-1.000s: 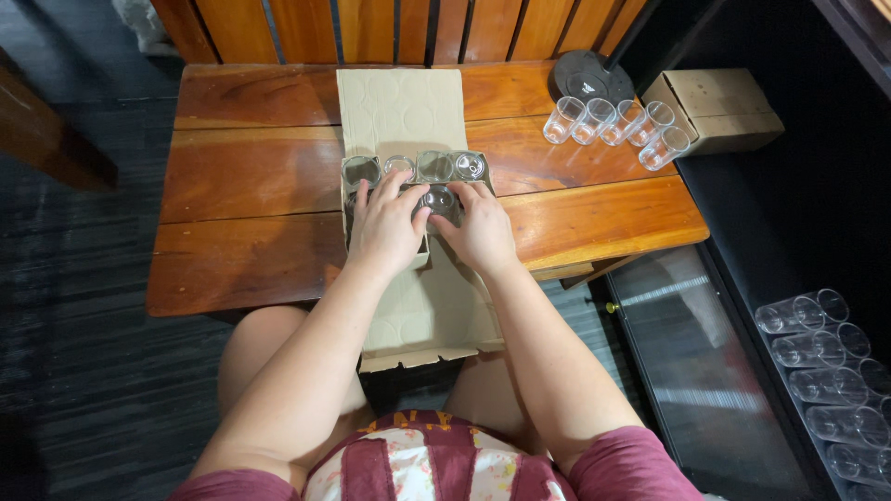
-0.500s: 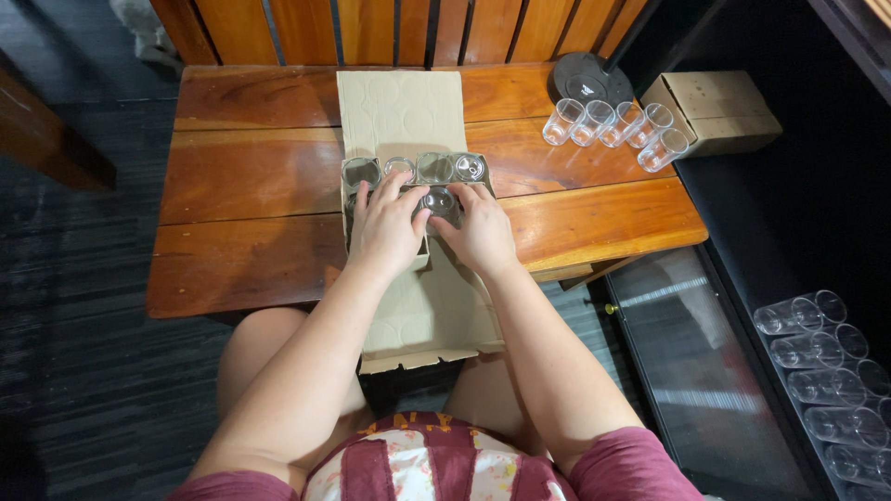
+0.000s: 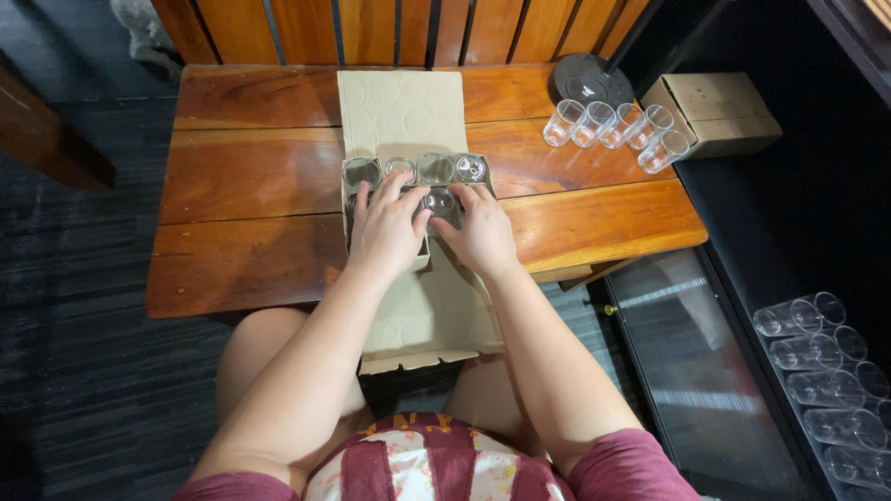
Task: The person opens a cardboard box containing small clear glasses and removes them one by one, placing them on a wooden bench. The person continues until all glasses are removed and arranged in rows on the bench.
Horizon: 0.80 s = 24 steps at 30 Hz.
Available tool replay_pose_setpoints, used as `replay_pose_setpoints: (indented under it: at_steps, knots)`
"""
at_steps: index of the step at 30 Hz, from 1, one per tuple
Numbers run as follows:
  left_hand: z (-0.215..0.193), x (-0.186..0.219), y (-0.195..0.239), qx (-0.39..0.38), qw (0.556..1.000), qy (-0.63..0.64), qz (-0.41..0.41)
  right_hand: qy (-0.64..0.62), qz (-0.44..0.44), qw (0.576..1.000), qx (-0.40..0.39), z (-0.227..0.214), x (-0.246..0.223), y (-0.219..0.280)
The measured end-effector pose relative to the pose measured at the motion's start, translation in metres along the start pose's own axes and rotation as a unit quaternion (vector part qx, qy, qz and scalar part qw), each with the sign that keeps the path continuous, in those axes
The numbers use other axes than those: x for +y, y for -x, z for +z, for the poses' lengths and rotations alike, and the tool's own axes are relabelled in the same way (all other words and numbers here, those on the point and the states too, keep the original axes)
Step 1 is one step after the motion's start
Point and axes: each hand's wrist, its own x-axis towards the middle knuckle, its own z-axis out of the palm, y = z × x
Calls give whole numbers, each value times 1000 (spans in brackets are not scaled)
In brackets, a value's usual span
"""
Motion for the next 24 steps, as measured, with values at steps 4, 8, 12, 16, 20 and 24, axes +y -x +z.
replay_pose_setpoints:
  at_steps: [4,8,12,16,20,24]
  knots:
    - [-1,1,0,-5,1000,7,-7,6,-3,1000,0,-2,-2,0]
    - [-1,1,0,-4,1000,6,-5,5,0,1000,3,-1,-2,0]
    - [-10,8,-1,-19,1000,21,-13,-3,-7,1000,4,-3,-4,0]
    - [-8,6,0,-9,1000,7,-5,0,-7,1000,7,-3,-3,0]
    - [-7,6,0,-7,1000,7,-3,-1,4,1000,6,-3,-5,1]
    - [-6,4,0,-2,1000,4,4,-1,9,1000,-1,-5,-6,1]
